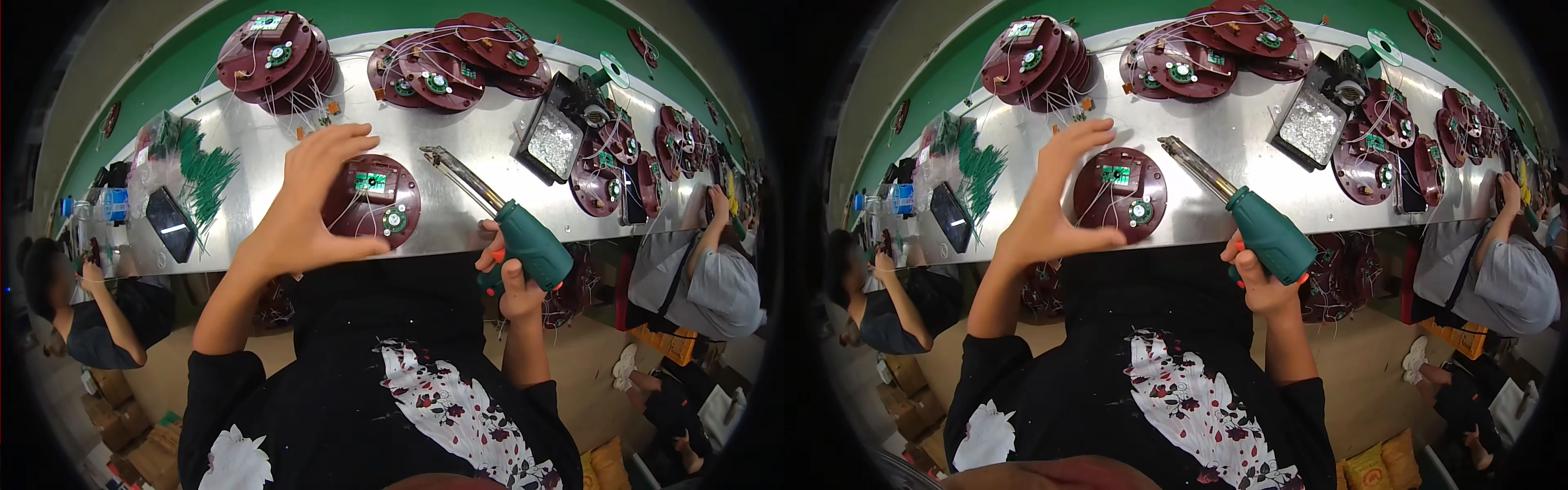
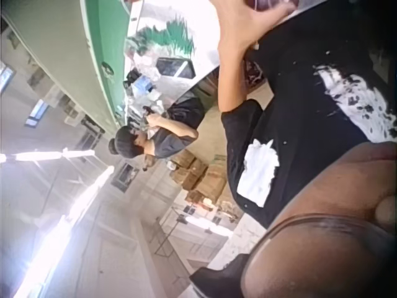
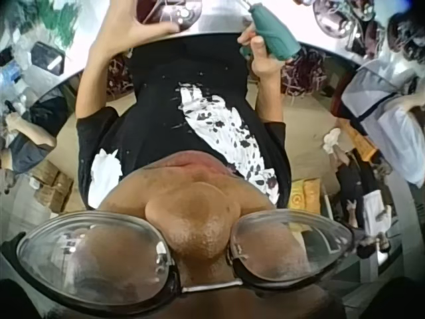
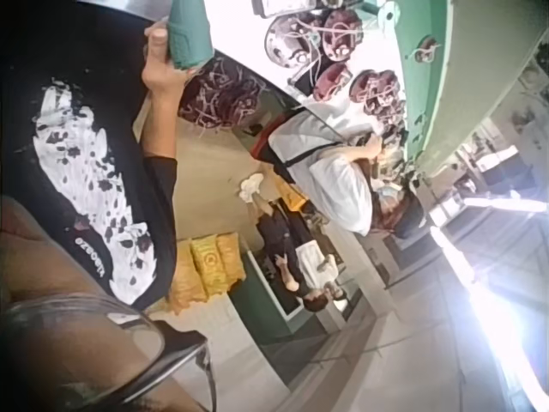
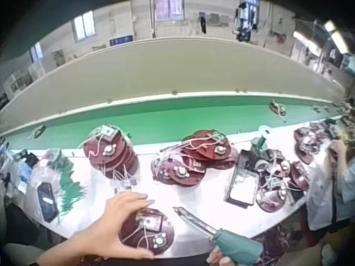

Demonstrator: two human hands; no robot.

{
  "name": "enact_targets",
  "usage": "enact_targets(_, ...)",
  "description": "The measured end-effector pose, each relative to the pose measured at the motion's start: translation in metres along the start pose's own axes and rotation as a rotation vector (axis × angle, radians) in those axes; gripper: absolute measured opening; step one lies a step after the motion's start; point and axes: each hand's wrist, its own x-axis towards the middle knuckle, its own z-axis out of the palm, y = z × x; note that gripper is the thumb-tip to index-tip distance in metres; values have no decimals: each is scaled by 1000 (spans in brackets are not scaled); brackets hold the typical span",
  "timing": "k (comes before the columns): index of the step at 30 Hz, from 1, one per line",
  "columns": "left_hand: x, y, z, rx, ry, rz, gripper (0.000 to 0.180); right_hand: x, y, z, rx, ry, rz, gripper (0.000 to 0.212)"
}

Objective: Soldering electronic components onto circular printed circuit boards.

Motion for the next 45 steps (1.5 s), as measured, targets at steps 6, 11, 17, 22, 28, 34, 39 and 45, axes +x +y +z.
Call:
enact_targets(6, -6, 22, -14, 405, -367, 86, 100, 0, -5, 0, 75, 62, -6, 79)
enact_targets(11, 29, 62, -54, 422, -608, 77, 107, -9, -5, -12, 82, 126, -32, 82)
enact_targets(17, 154, 32, -92, 586, -407, 203, 97, -16, -2, -23, 76, 200, -68, 87)
enact_targets(22, 266, -26, -87, 779, -284, -40, 101, -25, -12, -27, 82, 181, -26, 86)
enact_targets(28, 284, -20, 28, 379, -480, 348, 117, -42, -3, -39, 88, 266, -27, 85)
enact_targets(34, 273, -10, 67, 613, -492, 189, 119, -48, -5, -45, 86, 280, -31, 81)
enact_targets(39, 240, 14, 28, 466, -143, 446, 114, -54, -8, -44, 111, 303, -6, 78)
enact_targets(45, 121, 49, -25, 244, -242, 337, 113, -48, 2, -44, 95, 333, -97, 76)
